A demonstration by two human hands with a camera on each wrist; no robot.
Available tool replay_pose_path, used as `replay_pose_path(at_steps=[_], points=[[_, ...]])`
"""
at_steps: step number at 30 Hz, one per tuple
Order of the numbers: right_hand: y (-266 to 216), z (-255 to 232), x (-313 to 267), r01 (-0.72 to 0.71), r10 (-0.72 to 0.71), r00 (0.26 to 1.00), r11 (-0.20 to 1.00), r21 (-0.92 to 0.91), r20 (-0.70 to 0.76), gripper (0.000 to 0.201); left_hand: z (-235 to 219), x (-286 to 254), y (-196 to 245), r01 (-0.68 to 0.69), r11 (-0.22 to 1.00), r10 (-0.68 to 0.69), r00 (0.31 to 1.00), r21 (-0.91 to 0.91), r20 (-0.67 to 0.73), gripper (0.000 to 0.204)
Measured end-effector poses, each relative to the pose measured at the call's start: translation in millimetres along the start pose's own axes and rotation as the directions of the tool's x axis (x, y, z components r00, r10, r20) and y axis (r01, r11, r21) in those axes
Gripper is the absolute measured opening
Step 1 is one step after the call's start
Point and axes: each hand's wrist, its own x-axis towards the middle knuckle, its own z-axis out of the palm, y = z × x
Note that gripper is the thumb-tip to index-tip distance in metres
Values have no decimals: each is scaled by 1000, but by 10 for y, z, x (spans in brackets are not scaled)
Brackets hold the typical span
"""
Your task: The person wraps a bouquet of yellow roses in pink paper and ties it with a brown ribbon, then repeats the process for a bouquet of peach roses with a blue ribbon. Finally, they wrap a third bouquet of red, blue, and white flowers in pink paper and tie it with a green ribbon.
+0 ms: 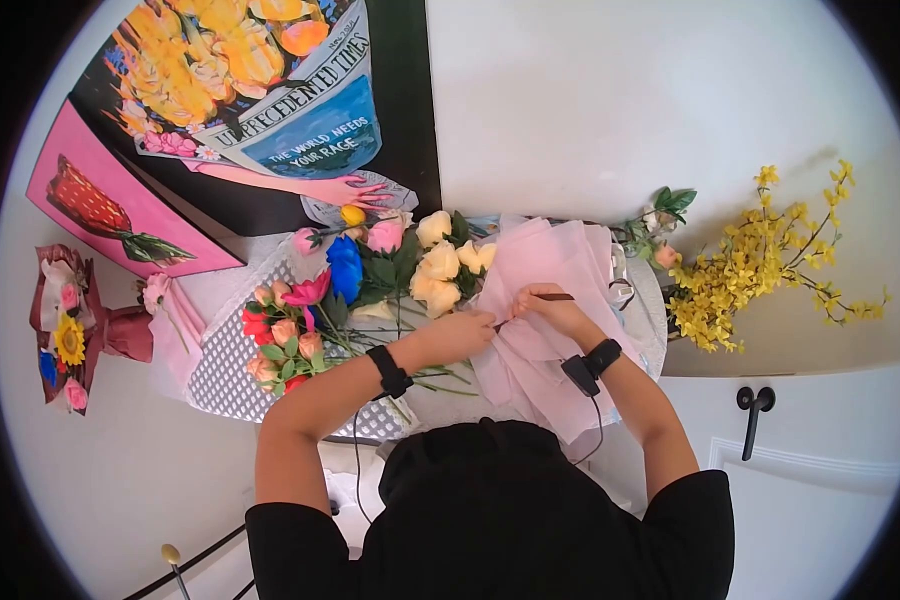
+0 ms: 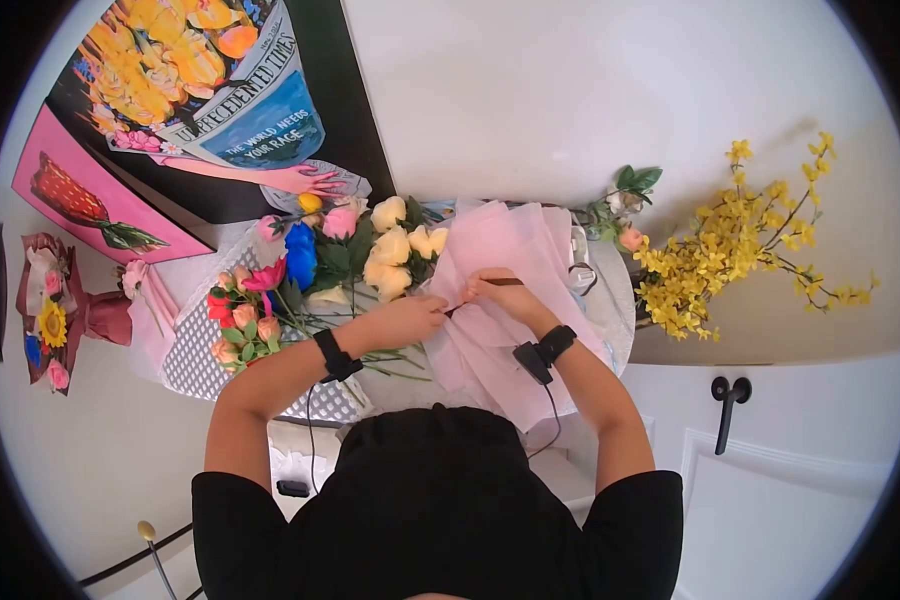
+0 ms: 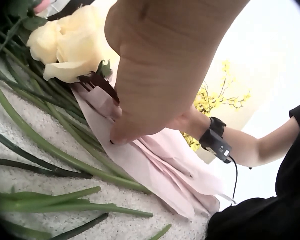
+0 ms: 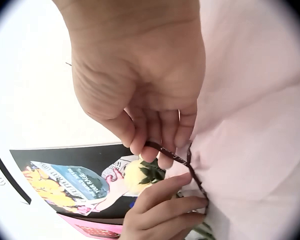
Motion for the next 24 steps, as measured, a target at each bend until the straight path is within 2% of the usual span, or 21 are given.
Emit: replay_pose_path(at_steps=[2, 4, 6, 7, 8, 9, 10, 11, 12, 13, 14, 15, 16, 17, 19, 20, 21, 22, 23, 24], points=[[6, 11, 15, 7, -8, 998, 1000, 28, 55, 17, 6, 17, 2, -16, 1000, 16, 1000, 15, -19, 9], [69, -30, 66, 14, 10, 987, 989, -148, 158, 14, 35, 20, -57, -30, 999, 31, 999, 39, -39, 8], [-39, 42, 22, -7, 35, 990, 979, -202, 133, 13, 31, 3, -157, -53, 996, 39, 979, -66, -200, 7], [-67, 86, -2, -38, 67, 992, 967, -252, 106, 11, 43, -2, -180, -52, 997, 39, 979, -64, -199, 7], [-33, 112, -4, -39, 67, 992, 967, -251, 106, 11, -79, -11, -134, 40, 962, -85, 985, -271, -153, 6], [16, 136, -1, 4, 18, 995, 975, -224, 96, 10, -149, -4, -103, 136, 876, -195, 977, -463, -82, 6], [57, 158, -4, 47, -31, 996, 979, -197, 84, 10, -140, 16, -101, 136, 875, -195, 977, -465, -81, 6], [71, 185, -12, 45, -29, 996, 980, -195, 83, 10, -119, 40, -105, 184, 764, -333, 934, -619, -132, 7], [79, 210, -14, 128, -110, 990, 961, -245, 86, 11, -92, 68, -109, 203, 625, -471, 868, -754, -156, 8], [83, 229, -12, 211, -190, 977, 932, -295, 96, 12, -36, 117, -115, 206, 623, -475, 866, -754, -156, 8], [80, 240, -11, 211, -189, 976, 932, -293, 104, 12, 66, 181, -132, 171, 494, -577, 798, -852, -174, 9], [69, 253, -11, 258, -220, 966, 847, -465, 135, 12, 165, 233, -149, 115, 358, -674, 718, -926, -172, 10], [56, 271, 1, 301, -249, 953, 726, -618, 172, 13, 257, 289, -173, 119, 359, -680, 713, -926, -172, 10], [42, 305, 7, 306, -249, 952, 726, -616, 178, 13, 269, 347, -175, 82, 364, -686, 697, -928, -208, 11], [25, 361, -18, 145, -112, 989, 877, -459, 100, 12, 304, 395, -186, 41, 369, -690, 681, -928, -244, 12], [60, 356, -15, 143, -110, 989, 876, -460, 98, 12, 152, 390, -141, 104, 197, -694, 717, -975, -64, 15], [109, 350, -4, 190, -156, 980, 917, -351, 122, 13, 62, 389, -121, 175, 21, -664, 739, -984, 117, 19], [156, 340, 1, 232, -203, 969, 943, -237, 141, 15, 41, 396, -140, 174, 19, -664, 739, -985, 118, 19], [158, 331, -13, 231, -202, 969, 944, -236, 141, 15, 14, 402, -167, 223, -88, -658, 719, -971, 224, 25], [152, 307, -35, 72, -65, 997, 982, -174, 50, 18, -11, 408, -185, 268, -193, -640, 694, -944, 328, 31]])
